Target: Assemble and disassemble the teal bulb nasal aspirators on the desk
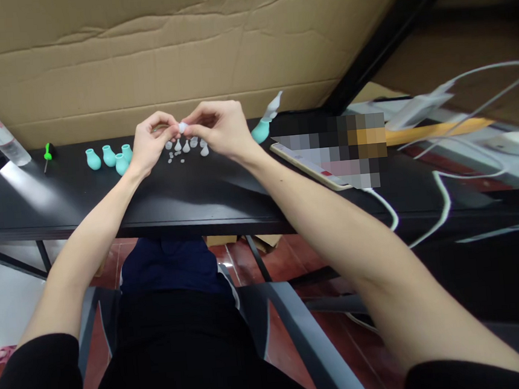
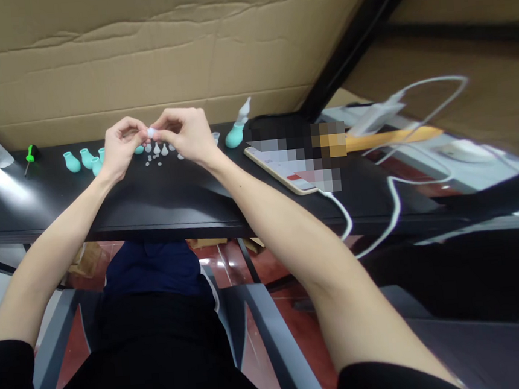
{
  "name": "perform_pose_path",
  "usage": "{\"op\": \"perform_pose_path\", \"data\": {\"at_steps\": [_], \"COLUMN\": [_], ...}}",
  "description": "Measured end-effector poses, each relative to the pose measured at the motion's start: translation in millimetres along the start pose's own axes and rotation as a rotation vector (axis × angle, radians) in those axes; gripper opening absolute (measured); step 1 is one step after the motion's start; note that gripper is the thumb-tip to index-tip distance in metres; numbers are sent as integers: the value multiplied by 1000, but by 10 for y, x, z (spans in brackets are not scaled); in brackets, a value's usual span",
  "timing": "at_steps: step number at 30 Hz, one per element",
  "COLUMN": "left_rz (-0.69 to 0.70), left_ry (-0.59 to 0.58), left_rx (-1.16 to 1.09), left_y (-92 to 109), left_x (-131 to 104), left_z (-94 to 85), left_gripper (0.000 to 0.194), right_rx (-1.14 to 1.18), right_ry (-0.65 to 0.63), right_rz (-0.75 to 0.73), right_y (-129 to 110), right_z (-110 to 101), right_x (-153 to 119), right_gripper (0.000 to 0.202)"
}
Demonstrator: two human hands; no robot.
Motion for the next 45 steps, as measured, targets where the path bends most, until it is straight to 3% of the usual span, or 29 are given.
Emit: {"op": "perform_pose_path", "data": {"at_steps": [8, 16, 33, 45], "left_rz": [-62, -140, -144, -95], "left_ry": [5, 1, -34, 24], "left_rx": [8, -15, -67, -67], "left_y": [69, 77, 170, 212], "left_x": [-24, -55, -74, -35], "left_z": [26, 51, 17, 1], "left_gripper": [68, 64, 79, 67], "right_rx": [-182, -170, -105, -97], "right_ry": [51, 41, 18, 34], "right_rz": [-10, 5, -14, 5], "right_y": [-105, -107, -152, -95], "right_z": [-32, 3, 53, 27], "right_x": [-66, -96, -151, -49], "right_gripper": [25, 20, 21, 37]}}
Point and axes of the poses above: each hand's wrist, its own x-axis towards the middle knuckle, its own z-axis out of the palm, y = z × x, the point moved 7 cm from there along x, towards the middle knuckle, and after that the axes turned 13 degrees about z, right-handed, at the moved point
